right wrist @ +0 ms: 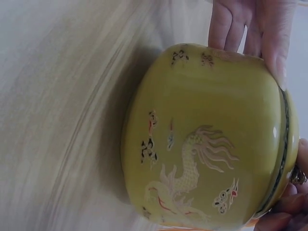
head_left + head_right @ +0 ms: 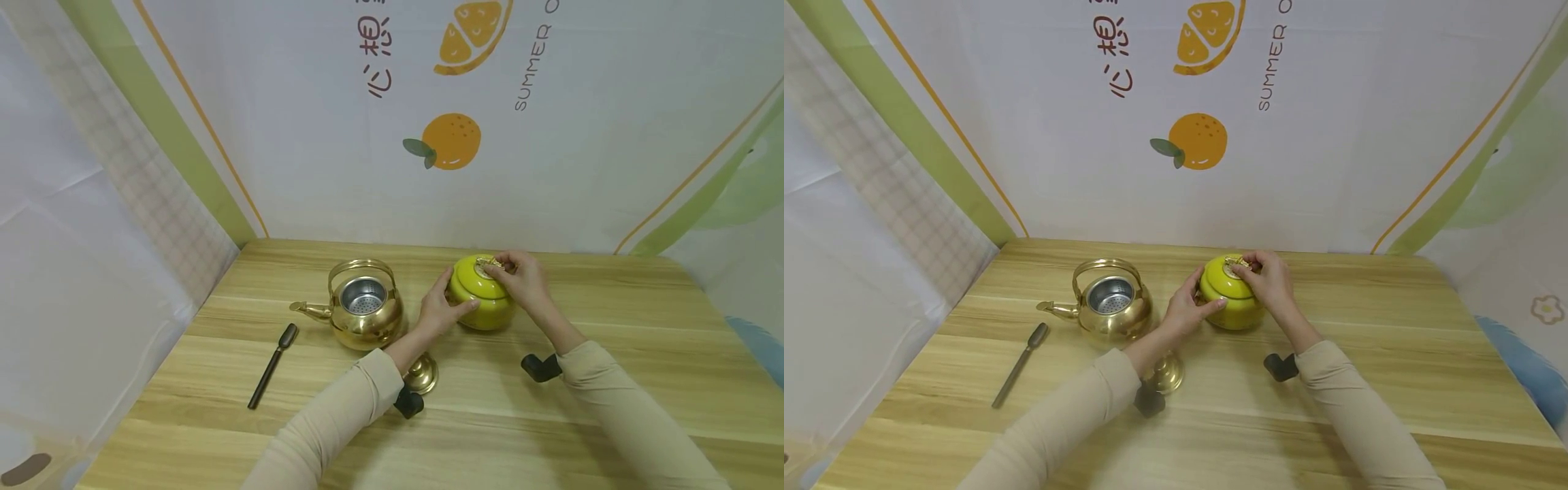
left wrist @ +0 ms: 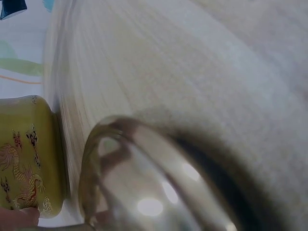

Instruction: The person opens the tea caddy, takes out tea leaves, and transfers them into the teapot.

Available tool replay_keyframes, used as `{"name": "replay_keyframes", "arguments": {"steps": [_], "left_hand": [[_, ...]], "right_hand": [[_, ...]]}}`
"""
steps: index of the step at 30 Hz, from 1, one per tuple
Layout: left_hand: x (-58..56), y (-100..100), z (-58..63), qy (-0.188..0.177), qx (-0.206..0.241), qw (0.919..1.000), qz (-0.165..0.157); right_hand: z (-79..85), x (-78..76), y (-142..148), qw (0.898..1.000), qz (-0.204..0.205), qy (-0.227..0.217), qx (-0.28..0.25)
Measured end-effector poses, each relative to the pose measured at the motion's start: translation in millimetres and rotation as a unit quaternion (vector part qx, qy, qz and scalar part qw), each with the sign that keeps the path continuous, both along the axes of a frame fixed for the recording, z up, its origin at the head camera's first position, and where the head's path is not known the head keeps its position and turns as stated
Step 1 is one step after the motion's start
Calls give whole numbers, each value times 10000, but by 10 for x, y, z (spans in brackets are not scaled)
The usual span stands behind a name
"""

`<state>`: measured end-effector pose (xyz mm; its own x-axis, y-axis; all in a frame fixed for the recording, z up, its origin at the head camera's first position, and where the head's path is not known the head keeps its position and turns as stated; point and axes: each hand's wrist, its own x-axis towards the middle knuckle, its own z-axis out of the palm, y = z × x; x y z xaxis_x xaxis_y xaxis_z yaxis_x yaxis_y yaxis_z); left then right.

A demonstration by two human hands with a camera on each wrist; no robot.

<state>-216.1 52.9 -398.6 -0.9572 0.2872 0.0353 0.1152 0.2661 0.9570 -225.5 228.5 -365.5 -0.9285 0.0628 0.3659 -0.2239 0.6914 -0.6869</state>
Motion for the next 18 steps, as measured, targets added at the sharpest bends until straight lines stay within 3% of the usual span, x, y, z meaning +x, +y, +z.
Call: {"name": "replay_keyframes", "arguments": {"steps": [18], "left_hand": [[1, 7, 3, -37, -12, 10000, 20]], "right_hand": [[-17, 17, -16, 9995, 33, 269, 155]]}}
